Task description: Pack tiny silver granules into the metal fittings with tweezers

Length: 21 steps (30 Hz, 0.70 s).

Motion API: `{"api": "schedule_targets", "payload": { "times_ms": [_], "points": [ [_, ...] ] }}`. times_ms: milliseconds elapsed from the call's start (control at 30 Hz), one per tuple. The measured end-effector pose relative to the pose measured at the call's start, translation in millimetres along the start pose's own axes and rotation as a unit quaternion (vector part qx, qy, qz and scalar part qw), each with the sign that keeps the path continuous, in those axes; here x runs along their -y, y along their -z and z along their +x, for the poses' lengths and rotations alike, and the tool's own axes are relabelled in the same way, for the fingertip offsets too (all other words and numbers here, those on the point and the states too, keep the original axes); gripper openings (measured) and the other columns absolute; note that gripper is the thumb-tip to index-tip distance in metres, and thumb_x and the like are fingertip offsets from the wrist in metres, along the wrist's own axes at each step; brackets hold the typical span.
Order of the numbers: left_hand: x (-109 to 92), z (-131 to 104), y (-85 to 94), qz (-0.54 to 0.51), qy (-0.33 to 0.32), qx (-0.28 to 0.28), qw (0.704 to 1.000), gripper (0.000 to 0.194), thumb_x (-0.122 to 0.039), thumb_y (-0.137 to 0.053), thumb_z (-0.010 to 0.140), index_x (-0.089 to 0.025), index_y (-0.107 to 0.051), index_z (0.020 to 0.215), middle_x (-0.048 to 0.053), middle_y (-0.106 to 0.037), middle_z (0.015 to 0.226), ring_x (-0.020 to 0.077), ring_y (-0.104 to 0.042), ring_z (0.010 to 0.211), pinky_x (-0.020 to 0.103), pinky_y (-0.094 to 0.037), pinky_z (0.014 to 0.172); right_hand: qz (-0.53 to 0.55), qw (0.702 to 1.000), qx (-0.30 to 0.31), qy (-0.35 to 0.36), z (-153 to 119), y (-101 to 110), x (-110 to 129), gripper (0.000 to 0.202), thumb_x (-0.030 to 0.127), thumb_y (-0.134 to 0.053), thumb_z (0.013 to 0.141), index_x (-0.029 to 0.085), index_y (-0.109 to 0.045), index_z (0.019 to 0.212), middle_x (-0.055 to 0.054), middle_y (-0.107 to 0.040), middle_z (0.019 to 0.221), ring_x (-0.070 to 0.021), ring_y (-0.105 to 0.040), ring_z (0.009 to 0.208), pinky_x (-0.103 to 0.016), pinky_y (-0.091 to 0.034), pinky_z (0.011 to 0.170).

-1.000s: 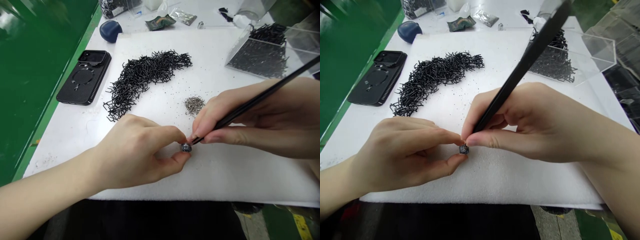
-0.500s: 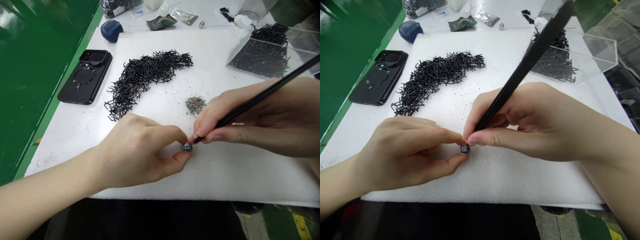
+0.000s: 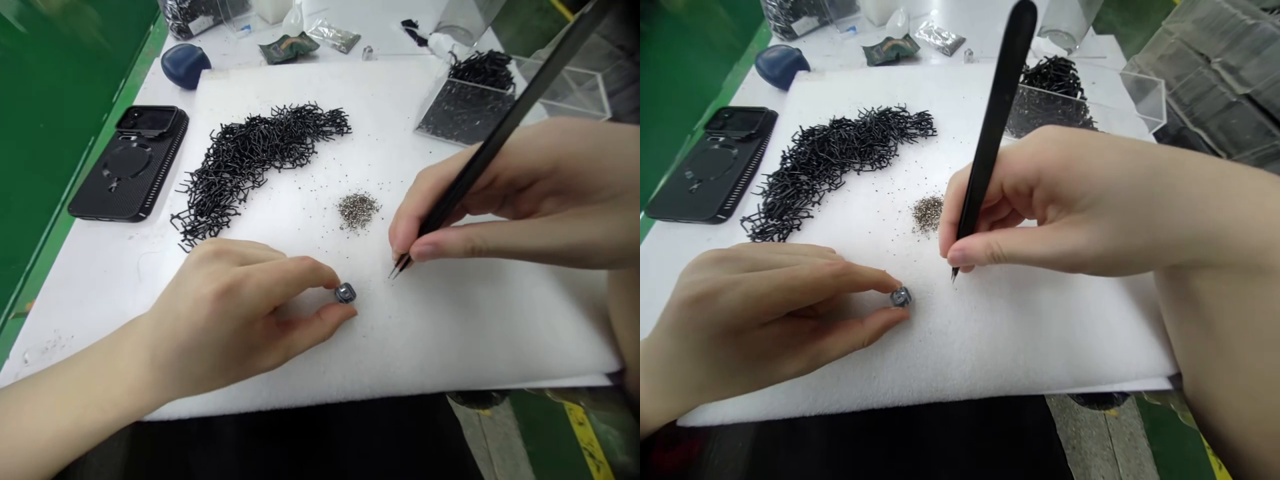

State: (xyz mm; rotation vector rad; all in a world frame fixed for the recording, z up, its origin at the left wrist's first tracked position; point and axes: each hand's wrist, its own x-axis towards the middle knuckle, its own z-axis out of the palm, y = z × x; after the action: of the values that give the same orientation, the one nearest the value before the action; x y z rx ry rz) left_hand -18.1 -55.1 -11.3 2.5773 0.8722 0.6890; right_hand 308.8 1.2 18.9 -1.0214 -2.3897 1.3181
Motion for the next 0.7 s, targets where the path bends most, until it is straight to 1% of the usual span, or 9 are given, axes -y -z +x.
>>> {"api": "schedule_targets", "payload": {
  "times_ms": [67,100,167,267,367,467,567,633,700],
  "points": [
    [0.9,-0.4,1.1,0.004,0.009,0.003,1.000,0.010,-0.034,-0.082,0.112,-0.027,-0.086,0.107,-0.011,-0.062,0.058,0.0104,-0.053,0.042,0.029,-0.056,0.057,0.013,1.000,0.012,-0.004,1.6,2.4,-0.8,0.017,0.052,-0.089,0.109,0.038,-0.098,0.113,0.004,-0.094,0.106,-0.0221,-0.090,0.094,-0.036,-0.076,0.081],
    [1.9,-0.7,1.5,0.001,0.007,-0.001,1.000,0.010,-0.035,-0.084,0.110,-0.026,-0.085,0.107,-0.012,-0.058,0.056,0.0099,-0.049,0.040,0.028,-0.055,0.057,0.022,0.999,0.023,0.002,2.1,2.8,-0.6,0.015,0.048,-0.089,0.110,0.037,-0.098,0.114,0.004,-0.095,0.108,-0.0215,-0.090,0.095,-0.036,-0.076,0.081],
    [4.3,-1.4,1.4,-0.003,0.016,0.012,1.000,0.011,-0.033,-0.083,0.110,-0.025,-0.087,0.115,-0.013,-0.054,0.055,0.0100,-0.047,0.039,0.028,-0.057,0.059,0.034,0.999,0.023,0.022,2.8,2.1,0.6,0.013,0.042,-0.088,0.110,0.036,-0.099,0.115,0.004,-0.095,0.108,-0.0207,-0.090,0.095,-0.034,-0.076,0.083],
    [7.1,-2.3,-1.8,-0.041,-0.028,0.014,0.999,0.028,-0.034,-0.084,0.108,-0.021,-0.086,0.132,-0.012,-0.060,0.057,0.0116,-0.048,0.041,0.031,-0.055,0.054,0.034,0.999,-0.003,0.043,3.7,-1.0,2.2,0.012,0.040,-0.088,0.110,0.035,-0.099,0.111,0.003,-0.095,0.105,-0.0207,-0.090,0.093,-0.031,-0.076,0.081],
    [7.1,-2.1,-6.6,-0.043,-0.036,0.008,0.998,0.026,-0.028,-0.075,0.115,-0.020,-0.085,0.138,-0.010,-0.066,0.060,0.0123,-0.053,0.044,0.032,-0.052,0.053,0.027,0.999,0.001,0.047,4.6,-2.9,2.1,0.012,0.038,-0.087,0.110,0.035,-0.099,0.111,0.005,-0.095,0.104,-0.0199,-0.090,0.092,-0.029,-0.075,0.081],
    [5.6,-1.6,-7.3,-0.039,-0.042,0.004,0.998,0.024,-0.020,-0.071,0.113,-0.021,-0.086,0.131,-0.011,-0.065,0.059,0.0111,-0.051,0.043,0.031,-0.050,0.053,0.024,0.999,0.004,0.046,4.7,-1.8,0.8,0.014,0.037,-0.085,0.111,0.037,-0.099,0.112,0.006,-0.096,0.105,-0.0195,-0.091,0.092,-0.029,-0.076,0.082],
    [4.0,-0.4,-3.8,-0.028,-0.039,0.005,0.999,0.022,-0.015,-0.074,0.108,-0.022,-0.087,0.124,-0.011,-0.063,0.059,0.0108,-0.052,0.042,0.030,-0.048,0.051,0.033,0.999,0.002,0.039,4.7,-1.7,1.4,0.013,0.041,-0.087,0.109,0.036,-0.099,0.110,0.005,-0.095,0.104,-0.0208,-0.091,0.091,-0.031,-0.076,0.080],
    [3.3,0.4,-1.7,-0.018,-0.034,0.008,0.999,0.018,-0.013,-0.078,0.107,-0.020,-0.087,0.120,-0.011,-0.062,0.059,0.0108,-0.054,0.043,0.030,-0.048,0.051,0.044,0.998,-0.014,0.041,5.7,-5.0,4.0,0.011,0.039,-0.088,0.109,0.034,-0.098,0.108,0.004,-0.095,0.102,-0.0206,-0.090,0.090,-0.032,-0.076,0.080],
    [2.7,0.6,-1.1,-0.019,-0.032,0.012,0.999,0.015,-0.012,-0.081,0.105,-0.018,-0.087,0.118,-0.011,-0.063,0.060,0.0107,-0.055,0.044,0.030,-0.049,0.052,0.068,0.995,-0.052,0.049,8.1,-12.2,8.1,0.009,0.033,-0.089,0.110,0.031,-0.096,0.105,0.003,-0.095,0.101,-0.0202,-0.090,0.091,-0.032,-0.075,0.081]
  ]
}}
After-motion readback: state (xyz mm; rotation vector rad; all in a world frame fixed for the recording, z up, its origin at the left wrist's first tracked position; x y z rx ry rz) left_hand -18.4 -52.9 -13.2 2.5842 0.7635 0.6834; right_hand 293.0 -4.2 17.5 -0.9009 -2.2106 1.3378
